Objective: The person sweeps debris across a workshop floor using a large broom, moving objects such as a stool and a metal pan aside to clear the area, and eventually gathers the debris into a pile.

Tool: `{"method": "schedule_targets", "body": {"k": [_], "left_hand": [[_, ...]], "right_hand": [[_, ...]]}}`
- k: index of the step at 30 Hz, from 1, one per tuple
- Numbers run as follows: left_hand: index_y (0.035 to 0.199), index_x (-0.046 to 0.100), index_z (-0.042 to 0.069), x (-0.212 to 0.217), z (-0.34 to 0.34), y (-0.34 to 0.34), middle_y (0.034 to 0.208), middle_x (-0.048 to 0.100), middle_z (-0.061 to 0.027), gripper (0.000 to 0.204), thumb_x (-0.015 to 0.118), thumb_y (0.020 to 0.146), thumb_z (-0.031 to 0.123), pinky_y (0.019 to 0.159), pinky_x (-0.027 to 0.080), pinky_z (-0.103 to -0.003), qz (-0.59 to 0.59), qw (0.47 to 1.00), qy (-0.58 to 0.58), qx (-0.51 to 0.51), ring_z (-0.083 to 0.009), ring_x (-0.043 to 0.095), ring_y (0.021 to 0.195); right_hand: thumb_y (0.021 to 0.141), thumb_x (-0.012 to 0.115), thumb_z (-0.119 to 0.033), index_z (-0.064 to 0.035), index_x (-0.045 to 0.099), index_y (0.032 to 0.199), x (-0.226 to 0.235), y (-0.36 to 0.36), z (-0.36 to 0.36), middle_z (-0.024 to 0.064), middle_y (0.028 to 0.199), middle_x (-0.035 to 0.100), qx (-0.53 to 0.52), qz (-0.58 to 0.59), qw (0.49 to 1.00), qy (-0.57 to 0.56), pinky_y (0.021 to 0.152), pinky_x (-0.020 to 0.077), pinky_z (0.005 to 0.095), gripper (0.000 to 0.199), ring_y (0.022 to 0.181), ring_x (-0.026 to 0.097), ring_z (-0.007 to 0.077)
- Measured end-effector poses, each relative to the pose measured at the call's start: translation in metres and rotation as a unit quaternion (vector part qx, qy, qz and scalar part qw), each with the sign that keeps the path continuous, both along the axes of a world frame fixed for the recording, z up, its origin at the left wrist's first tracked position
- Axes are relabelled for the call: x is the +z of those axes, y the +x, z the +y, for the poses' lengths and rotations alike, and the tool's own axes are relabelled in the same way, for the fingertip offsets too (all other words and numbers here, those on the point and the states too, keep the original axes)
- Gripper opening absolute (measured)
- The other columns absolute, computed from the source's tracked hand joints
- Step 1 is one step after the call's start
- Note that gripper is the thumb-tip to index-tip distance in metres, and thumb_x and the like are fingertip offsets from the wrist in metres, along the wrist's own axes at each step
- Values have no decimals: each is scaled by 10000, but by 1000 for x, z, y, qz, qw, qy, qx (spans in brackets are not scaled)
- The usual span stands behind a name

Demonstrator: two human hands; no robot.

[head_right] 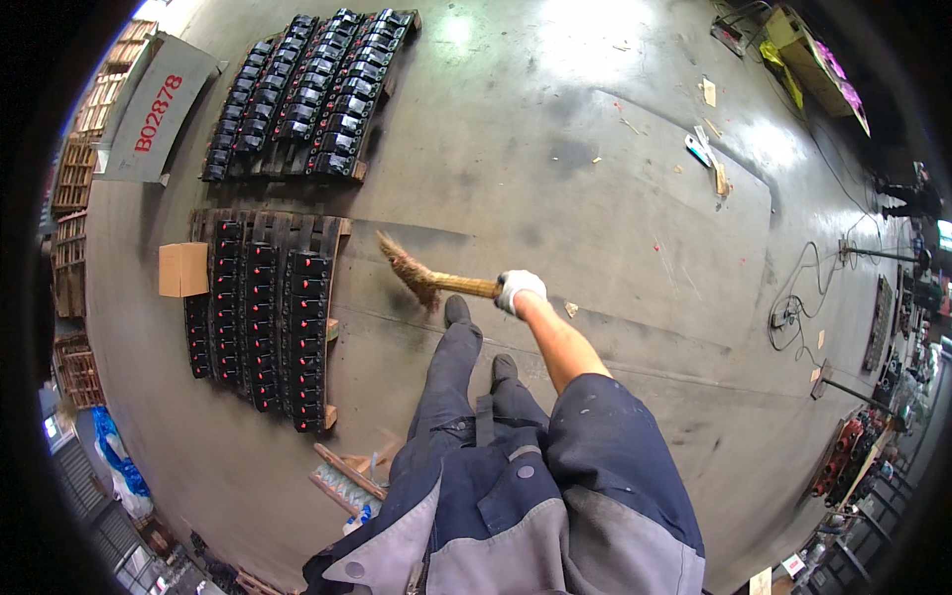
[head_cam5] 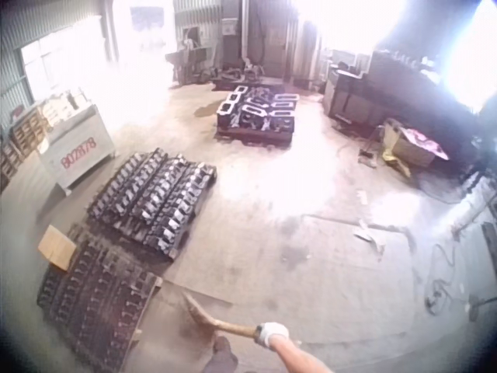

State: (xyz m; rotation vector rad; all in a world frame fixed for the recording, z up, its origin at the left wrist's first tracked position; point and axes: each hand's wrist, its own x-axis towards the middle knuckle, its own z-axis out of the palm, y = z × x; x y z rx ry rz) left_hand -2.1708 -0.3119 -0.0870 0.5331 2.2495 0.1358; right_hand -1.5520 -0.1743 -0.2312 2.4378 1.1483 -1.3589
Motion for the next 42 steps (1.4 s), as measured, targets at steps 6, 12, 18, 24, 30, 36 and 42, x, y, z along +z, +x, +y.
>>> {"method": "schedule_targets", "body": {"k": [6, 12, 18, 24, 30, 36, 42], "left_hand": [[1087, 532, -40, 7, 73, 20, 780, 554, -49, 392, 669, 749, 103, 530, 424, -304, 23, 1000, -7, -11, -147, 492, 590], [1087, 533, -35, 9, 134, 76, 778, 555, -51, 388, 668, 749, 101, 525, 425, -307, 33, 998, -19, -45, -147, 492, 588], [1086, 535, -30, 21, 190, 157, 776, 556, -52, 384, 666, 749, 99, 520, 426, -310, 49, 997, -15, -65, -148, 492, 587], [1086, 536, -25, 49, 236, 252, 774, 557, -54, 381, 665, 749, 97, 515, 427, -313, 78, 994, 0, -76, -148, 491, 585], [1112, 531, 54, 57, 290, 341, 735, 570, -63, 391, 659, 746, 104, 419, 457, -377, 44, 998, 40, -38, -181, 490, 526], [1176, 508, 152, 11, 353, 435, 811, 562, -14, 491, 682, 720, 96, 454, 406, -352, -32, 997, 37, -55, -146, 449, 557], [1032, 557, 57, -78, 433, 529, 679, 518, -5, 337, 688, 722, 78, 384, 411, -294, -54, 989, 13, -137, -117, 443, 479]], "right_hand": [[683, 685, -236, -108, 646, 929, -23, 124, -11, 69, 821, 646, -341, 1, 939, -41, 600, 516, 309, 280, 679, 623, 186], [718, 673, -138, -13, 596, 863, 9, 172, -24, 56, 651, 563, -580, -83, 808, 63, 416, 475, 269, 206, 476, 530, 141], [705, 685, -156, -26, 545, 1031, 39, 183, 5, 68, 692, 592, -584, -3, 799, 143, 397, 449, 263, 378, 462, 528, 122], [689, 654, -276, -89, 606, 1019, -14, 251, 100, 124, 845, 634, -267, 53, 955, 121, 663, 495, 302, 383, 678, 615, 210], [715, 630, -304, -116, 639, 964, -72, 351, 104, 95, 858, 647, -283, 17, 959, -2, 673, 500, 315, 312, 731, 630, 208], [764, 642, -122, -63, 572, 1033, -55, 375, -43, 51, 698, 576, -674, 54, 736, 34, 430, 450, 248, 284, 518, 533, 128], [788, 628, -183, -50, 547, 995, 29, 377, -70, 71, 676, 577, -767, 55, 637, 53, 351, 383, 222, 259, 444, 497, 116]]}}
